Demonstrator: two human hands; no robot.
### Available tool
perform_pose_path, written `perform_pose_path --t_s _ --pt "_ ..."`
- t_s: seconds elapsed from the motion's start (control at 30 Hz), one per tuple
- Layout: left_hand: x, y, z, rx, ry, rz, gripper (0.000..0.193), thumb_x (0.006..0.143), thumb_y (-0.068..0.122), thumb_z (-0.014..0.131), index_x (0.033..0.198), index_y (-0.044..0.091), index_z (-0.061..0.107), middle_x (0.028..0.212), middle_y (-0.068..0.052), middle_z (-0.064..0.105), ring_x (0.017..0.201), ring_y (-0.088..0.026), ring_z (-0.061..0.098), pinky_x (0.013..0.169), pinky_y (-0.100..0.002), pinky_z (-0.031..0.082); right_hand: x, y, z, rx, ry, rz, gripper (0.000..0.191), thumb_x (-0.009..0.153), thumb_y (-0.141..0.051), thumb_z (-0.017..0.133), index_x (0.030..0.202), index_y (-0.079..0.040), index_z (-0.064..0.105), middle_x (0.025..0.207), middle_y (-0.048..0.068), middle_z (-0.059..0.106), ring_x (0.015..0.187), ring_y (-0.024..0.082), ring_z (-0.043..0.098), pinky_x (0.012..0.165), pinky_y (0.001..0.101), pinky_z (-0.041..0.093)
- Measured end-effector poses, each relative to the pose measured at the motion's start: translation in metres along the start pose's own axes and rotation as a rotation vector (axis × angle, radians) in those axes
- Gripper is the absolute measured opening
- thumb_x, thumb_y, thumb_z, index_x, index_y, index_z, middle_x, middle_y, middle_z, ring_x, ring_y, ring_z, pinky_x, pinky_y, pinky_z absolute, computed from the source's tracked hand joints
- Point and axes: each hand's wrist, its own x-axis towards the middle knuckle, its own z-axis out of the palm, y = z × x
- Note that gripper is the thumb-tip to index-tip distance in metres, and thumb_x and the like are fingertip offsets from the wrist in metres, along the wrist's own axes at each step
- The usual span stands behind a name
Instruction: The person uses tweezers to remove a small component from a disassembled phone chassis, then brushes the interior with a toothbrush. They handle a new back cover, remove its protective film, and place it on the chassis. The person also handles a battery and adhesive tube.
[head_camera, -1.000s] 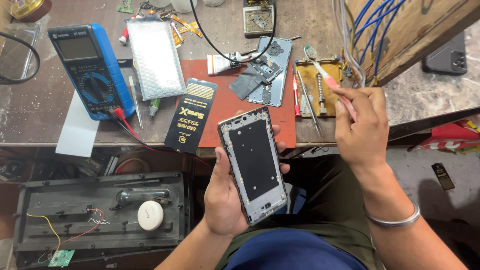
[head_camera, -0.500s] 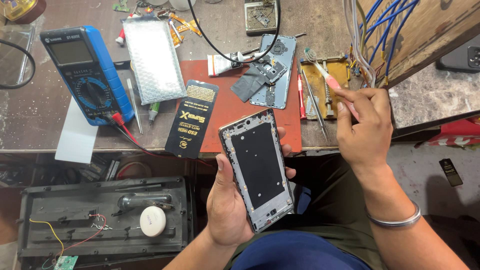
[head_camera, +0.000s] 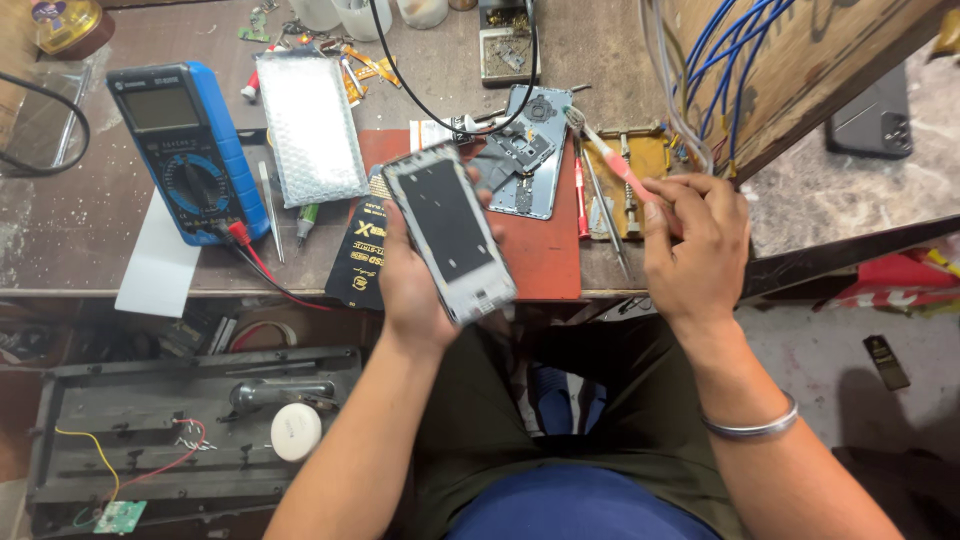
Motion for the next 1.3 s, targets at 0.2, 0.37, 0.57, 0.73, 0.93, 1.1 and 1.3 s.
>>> perform_pose_path --t_s 0.2,0.37,0.57,0.73,0.93,1.1,1.3 --pt "0.008 -0.007 -0.024 -0.075 -0.168 -0.011 0.068 0.112 0.056 0.035 0.152 0.002 0.047 0.142 -0.016 0.058 0.126 -0.027 0.062 0.098 -0.045 0.059 0.002 0.009 0.005 0.086 0.051 -0.002 0.015 0.102 -0.016 0.069 0.115 -0.010 0.075 0.123 0.011 0.062 0.119 0.033 0.056 0.105 0.0422 0.045" --pt "0.007 -0.009 -0.028 -0.054 -0.163 -0.010 0.067 0.110 0.056 0.034 0.151 0.004 0.047 0.144 -0.015 0.058 0.128 -0.027 0.060 0.100 -0.045 0.060 0.001 0.017 0.006 0.115 0.086 -0.073 0.015 0.101 -0.013 0.069 0.115 -0.007 0.072 0.125 0.013 0.061 0.122 0.032 0.056 0.108 0.0442 0.043" --pt "0.011 -0.009 -0.025 -0.088 -0.073 0.013 0.069 0.107 0.059 0.040 0.142 0.001 0.051 0.133 -0.019 0.059 0.118 -0.031 0.065 0.096 -0.047 0.063 0.001 0.012 0.003 0.432 0.112 -0.003 0.012 0.102 -0.009 0.073 0.113 -0.004 0.070 0.109 0.010 0.069 0.097 0.020 0.066 0.079 0.0296 0.050" --pt "0.009 -0.006 -0.016 0.102 -0.046 0.068 0.041 0.102 0.019 0.059 0.140 0.006 0.048 0.131 -0.018 0.060 0.116 -0.030 0.068 0.095 -0.047 0.062 -0.006 -0.022 0.009 0.920 -0.207 0.287 0.022 0.104 -0.019 0.067 0.113 0.000 0.073 0.094 0.016 0.070 0.078 0.012 0.069 0.068 0.0241 0.057" --pt "0.003 -0.003 -0.014 -0.004 -0.034 -0.009 0.043 0.097 0.008 0.053 0.140 0.006 0.048 0.130 -0.024 0.064 0.108 -0.032 0.070 0.093 -0.044 0.062 0.001 -0.063 0.045 1.045 -0.560 0.338 0.040 0.099 -0.013 0.068 0.135 0.000 0.056 0.116 0.010 0.067 0.103 0.011 0.067 0.084 0.0270 0.059" --pt "0.004 -0.007 -0.018 0.017 -0.027 0.014 0.043 0.098 0.008 0.055 0.141 0.004 0.048 0.129 -0.023 0.065 0.108 -0.030 0.070 0.091 -0.044 0.062 -0.003 -0.075 0.063 1.265 -0.643 0.414 0.049 0.093 -0.006 0.071 0.137 0.006 0.054 0.115 0.010 0.071 0.104 0.014 0.067 0.093 0.0290 0.055" --pt "0.004 -0.010 -0.025 0.008 -0.098 0.052 0.052 0.103 0.016 0.065 0.149 0.007 0.042 0.133 -0.015 0.058 0.118 -0.027 0.063 0.099 -0.044 0.057 -0.003 -0.070 0.055 1.314 -0.597 0.412 0.048 0.092 -0.004 0.072 0.136 0.008 0.056 0.115 0.012 0.072 0.103 0.016 0.068 0.092 0.0304 0.056"
